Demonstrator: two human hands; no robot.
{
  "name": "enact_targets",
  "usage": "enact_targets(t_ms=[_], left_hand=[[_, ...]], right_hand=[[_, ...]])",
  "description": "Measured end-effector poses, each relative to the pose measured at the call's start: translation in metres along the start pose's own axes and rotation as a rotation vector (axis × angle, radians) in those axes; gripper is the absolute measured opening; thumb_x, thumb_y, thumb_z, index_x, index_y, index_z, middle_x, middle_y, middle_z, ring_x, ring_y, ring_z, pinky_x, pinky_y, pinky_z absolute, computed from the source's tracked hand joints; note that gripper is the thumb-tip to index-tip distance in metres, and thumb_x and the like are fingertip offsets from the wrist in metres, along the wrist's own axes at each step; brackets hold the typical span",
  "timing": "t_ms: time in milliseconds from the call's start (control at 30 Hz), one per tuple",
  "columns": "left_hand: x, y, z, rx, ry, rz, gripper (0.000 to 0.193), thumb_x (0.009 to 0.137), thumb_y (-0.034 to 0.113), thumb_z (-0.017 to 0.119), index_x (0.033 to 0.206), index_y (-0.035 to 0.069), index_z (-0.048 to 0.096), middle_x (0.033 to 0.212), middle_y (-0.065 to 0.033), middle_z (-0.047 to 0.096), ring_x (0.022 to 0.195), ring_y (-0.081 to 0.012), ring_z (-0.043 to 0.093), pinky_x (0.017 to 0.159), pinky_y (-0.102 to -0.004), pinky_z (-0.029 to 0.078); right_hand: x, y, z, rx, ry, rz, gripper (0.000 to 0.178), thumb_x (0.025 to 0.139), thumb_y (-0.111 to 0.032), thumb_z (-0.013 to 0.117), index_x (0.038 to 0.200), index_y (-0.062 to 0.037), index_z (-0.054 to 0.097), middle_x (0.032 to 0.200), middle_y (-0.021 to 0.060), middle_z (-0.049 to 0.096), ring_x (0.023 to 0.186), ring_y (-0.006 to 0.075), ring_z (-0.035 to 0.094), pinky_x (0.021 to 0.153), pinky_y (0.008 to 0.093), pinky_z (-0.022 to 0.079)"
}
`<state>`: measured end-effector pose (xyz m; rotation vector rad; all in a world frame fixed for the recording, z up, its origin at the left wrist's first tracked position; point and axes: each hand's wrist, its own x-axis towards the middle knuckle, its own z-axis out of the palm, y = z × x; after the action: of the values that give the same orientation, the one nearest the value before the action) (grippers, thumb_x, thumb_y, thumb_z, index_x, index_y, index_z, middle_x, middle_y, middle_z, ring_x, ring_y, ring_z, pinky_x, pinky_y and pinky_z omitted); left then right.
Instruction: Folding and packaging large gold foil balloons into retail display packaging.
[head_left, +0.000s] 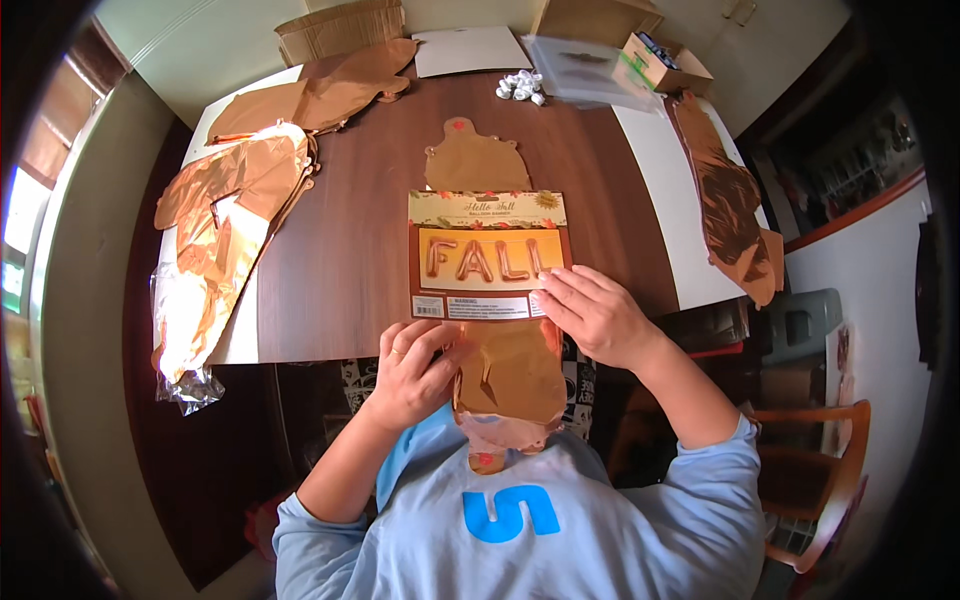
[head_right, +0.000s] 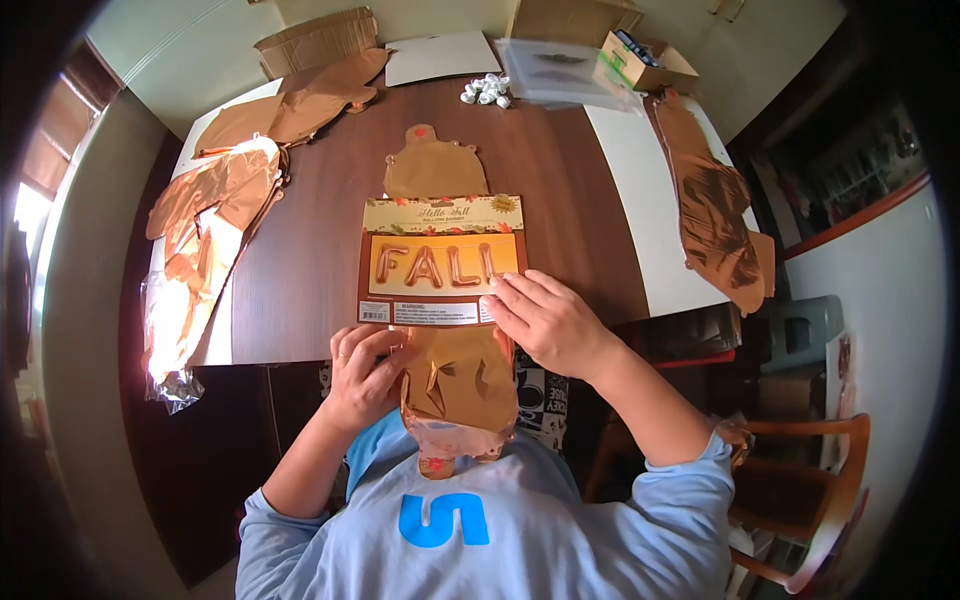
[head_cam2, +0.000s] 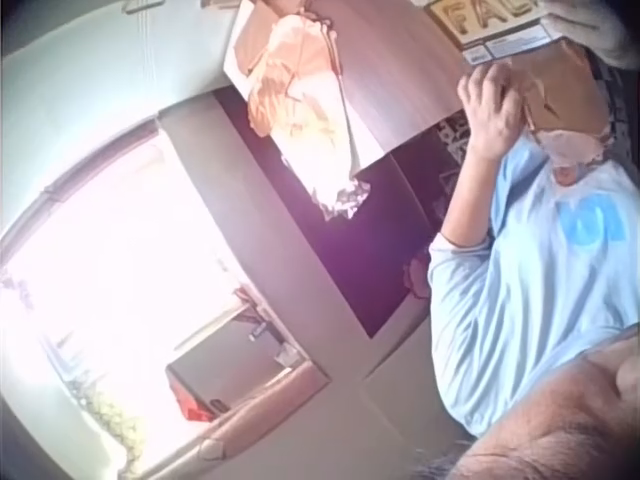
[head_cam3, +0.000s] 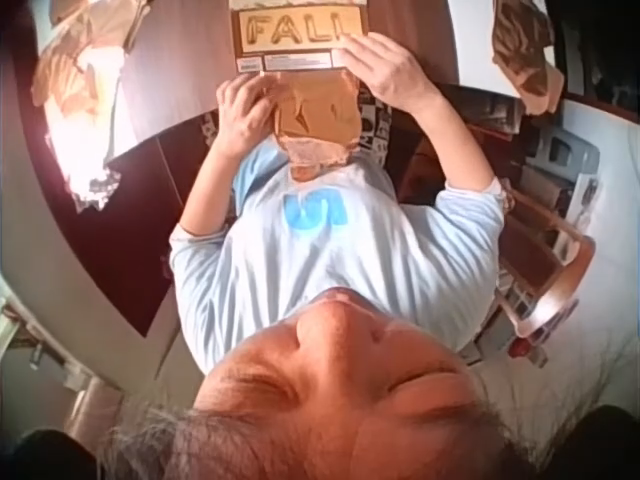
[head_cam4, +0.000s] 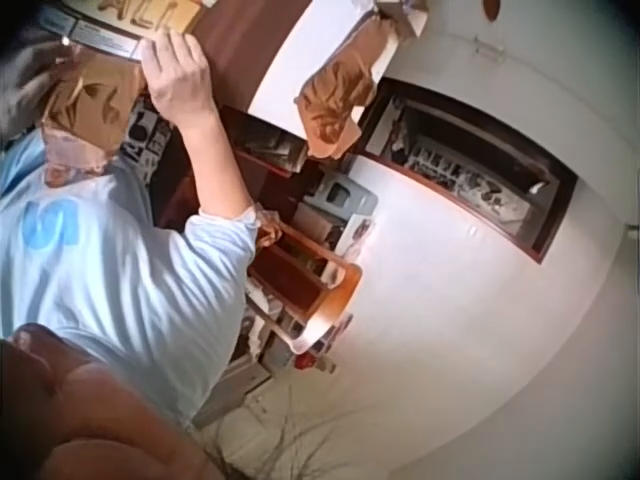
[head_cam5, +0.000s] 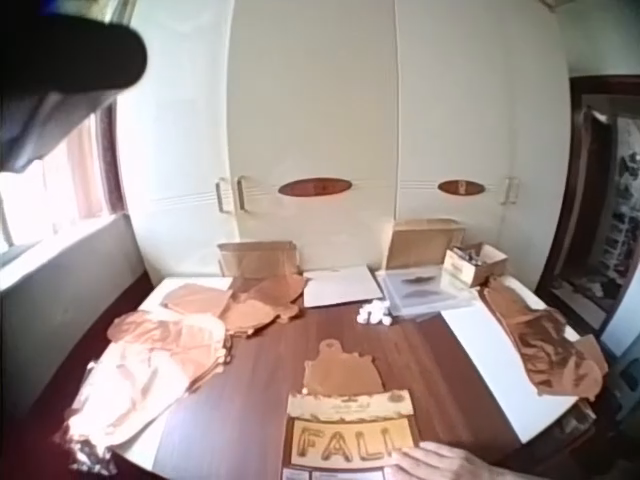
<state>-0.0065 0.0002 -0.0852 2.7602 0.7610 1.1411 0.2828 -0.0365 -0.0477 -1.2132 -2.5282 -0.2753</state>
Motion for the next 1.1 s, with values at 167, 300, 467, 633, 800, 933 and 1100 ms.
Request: enact_targets(t_ms=[167, 300, 467, 633, 800, 933, 1100], left_hand=[[-0.010, 0.003, 0.001, 0.189, 0.078, -0.007, 0.031, 0.072, 0.015, 0.080, 0.102, 0.012, 0.070, 0.108, -0.0019, 0.062, 0.103, -0.0223, 0.057, 0.088, -0.0397, 0.041], [0.001, -0.005, -0.002, 0.145, 0.020, -0.005, 0.029, 0.074, 0.012, 0.079, 0.102, 0.012, 0.070, 0.109, -0.0026, 0.064, 0.103, -0.0233, 0.059, 0.088, -0.0398, 0.043], [0.004, -0.012, -0.001, 0.020, -0.065, 0.010, 0.027, 0.075, 0.007, 0.074, 0.101, 0.008, 0.069, 0.105, -0.0045, 0.065, 0.099, -0.0220, 0.061, 0.084, -0.0390, 0.048], [0.002, -0.013, -0.002, -0.014, -0.048, 0.009, 0.030, 0.074, 0.006, 0.074, 0.104, 0.006, 0.070, 0.107, -0.0060, 0.064, 0.094, -0.0214, 0.061, 0.080, -0.0347, 0.048], [-0.001, -0.010, -0.004, -0.013, -0.077, -0.029, 0.034, 0.072, 0.003, 0.077, 0.105, 0.005, 0.070, 0.113, -0.0083, 0.064, 0.086, -0.0238, 0.060, 0.075, -0.0366, 0.048], [-0.003, -0.014, -0.005, -0.046, -0.097, -0.036, 0.038, 0.069, 0.001, 0.075, 0.106, 0.004, 0.070, 0.117, -0.0097, 0.064, 0.085, -0.0244, 0.060, 0.074, -0.0361, 0.048], [0.007, -0.021, -0.010, -0.087, -0.123, -0.024, 0.034, 0.069, 0.004, 0.074, 0.102, 0.005, 0.070, 0.110, -0.0061, 0.067, 0.082, -0.0227, 0.057, 0.076, -0.0359, 0.046]], right_hand=[[-0.008, -0.004, -0.002, 0.063, -0.104, 0.065, 0.039, 0.082, -0.009, 0.059, 0.120, 0.0006, 0.065, 0.129, 0.0196, 0.060, 0.124, 0.0343, 0.055, 0.108, 0.0495, 0.040], [-0.009, -0.013, -0.005, -0.004, -0.156, 0.082, 0.040, 0.089, -0.015, 0.055, 0.126, -0.0009, 0.061, 0.134, 0.0192, 0.058, 0.130, 0.0342, 0.051, 0.110, 0.0525, 0.036], [-0.017, -0.027, 0.022, -0.058, 0.098, 0.078, 0.033, 0.089, -0.020, 0.068, 0.119, -0.0073, 0.063, 0.131, 0.0161, 0.059, 0.125, 0.0323, 0.054, 0.109, 0.0497, 0.040], [-0.021, -0.026, 0.031, -0.002, 0.191, 0.074, 0.025, 0.091, -0.017, 0.063, 0.113, -0.0052, 0.066, 0.124, 0.0159, 0.064, 0.118, 0.0322, 0.060, 0.103, 0.0467, 0.047], [-0.020, -0.025, 0.034, 0.038, 0.247, 0.087, 0.021, 0.090, -0.016, 0.063, 0.107, -0.0044, 0.068, 0.119, 0.0151, 0.066, 0.114, 0.0324, 0.063, 0.100, 0.0460, 0.050], [-0.019, -0.025, 0.029, 0.125, 0.266, 0.131, 0.020, 0.086, -0.014, 0.065, 0.103, -0.0044, 0.069, 0.115, 0.0127, 0.069, 0.113, 0.0305, 0.064, 0.098, 0.0434, 0.051], [-0.017, -0.028, 0.029, 0.177, 0.286, 0.208, 0.014, 0.083, -0.012, 0.067, 0.096, -0.0058, 0.069, 0.111, 0.0114, 0.071, 0.108, 0.0284, 0.066, 0.094, 0.0412, 0.052]])
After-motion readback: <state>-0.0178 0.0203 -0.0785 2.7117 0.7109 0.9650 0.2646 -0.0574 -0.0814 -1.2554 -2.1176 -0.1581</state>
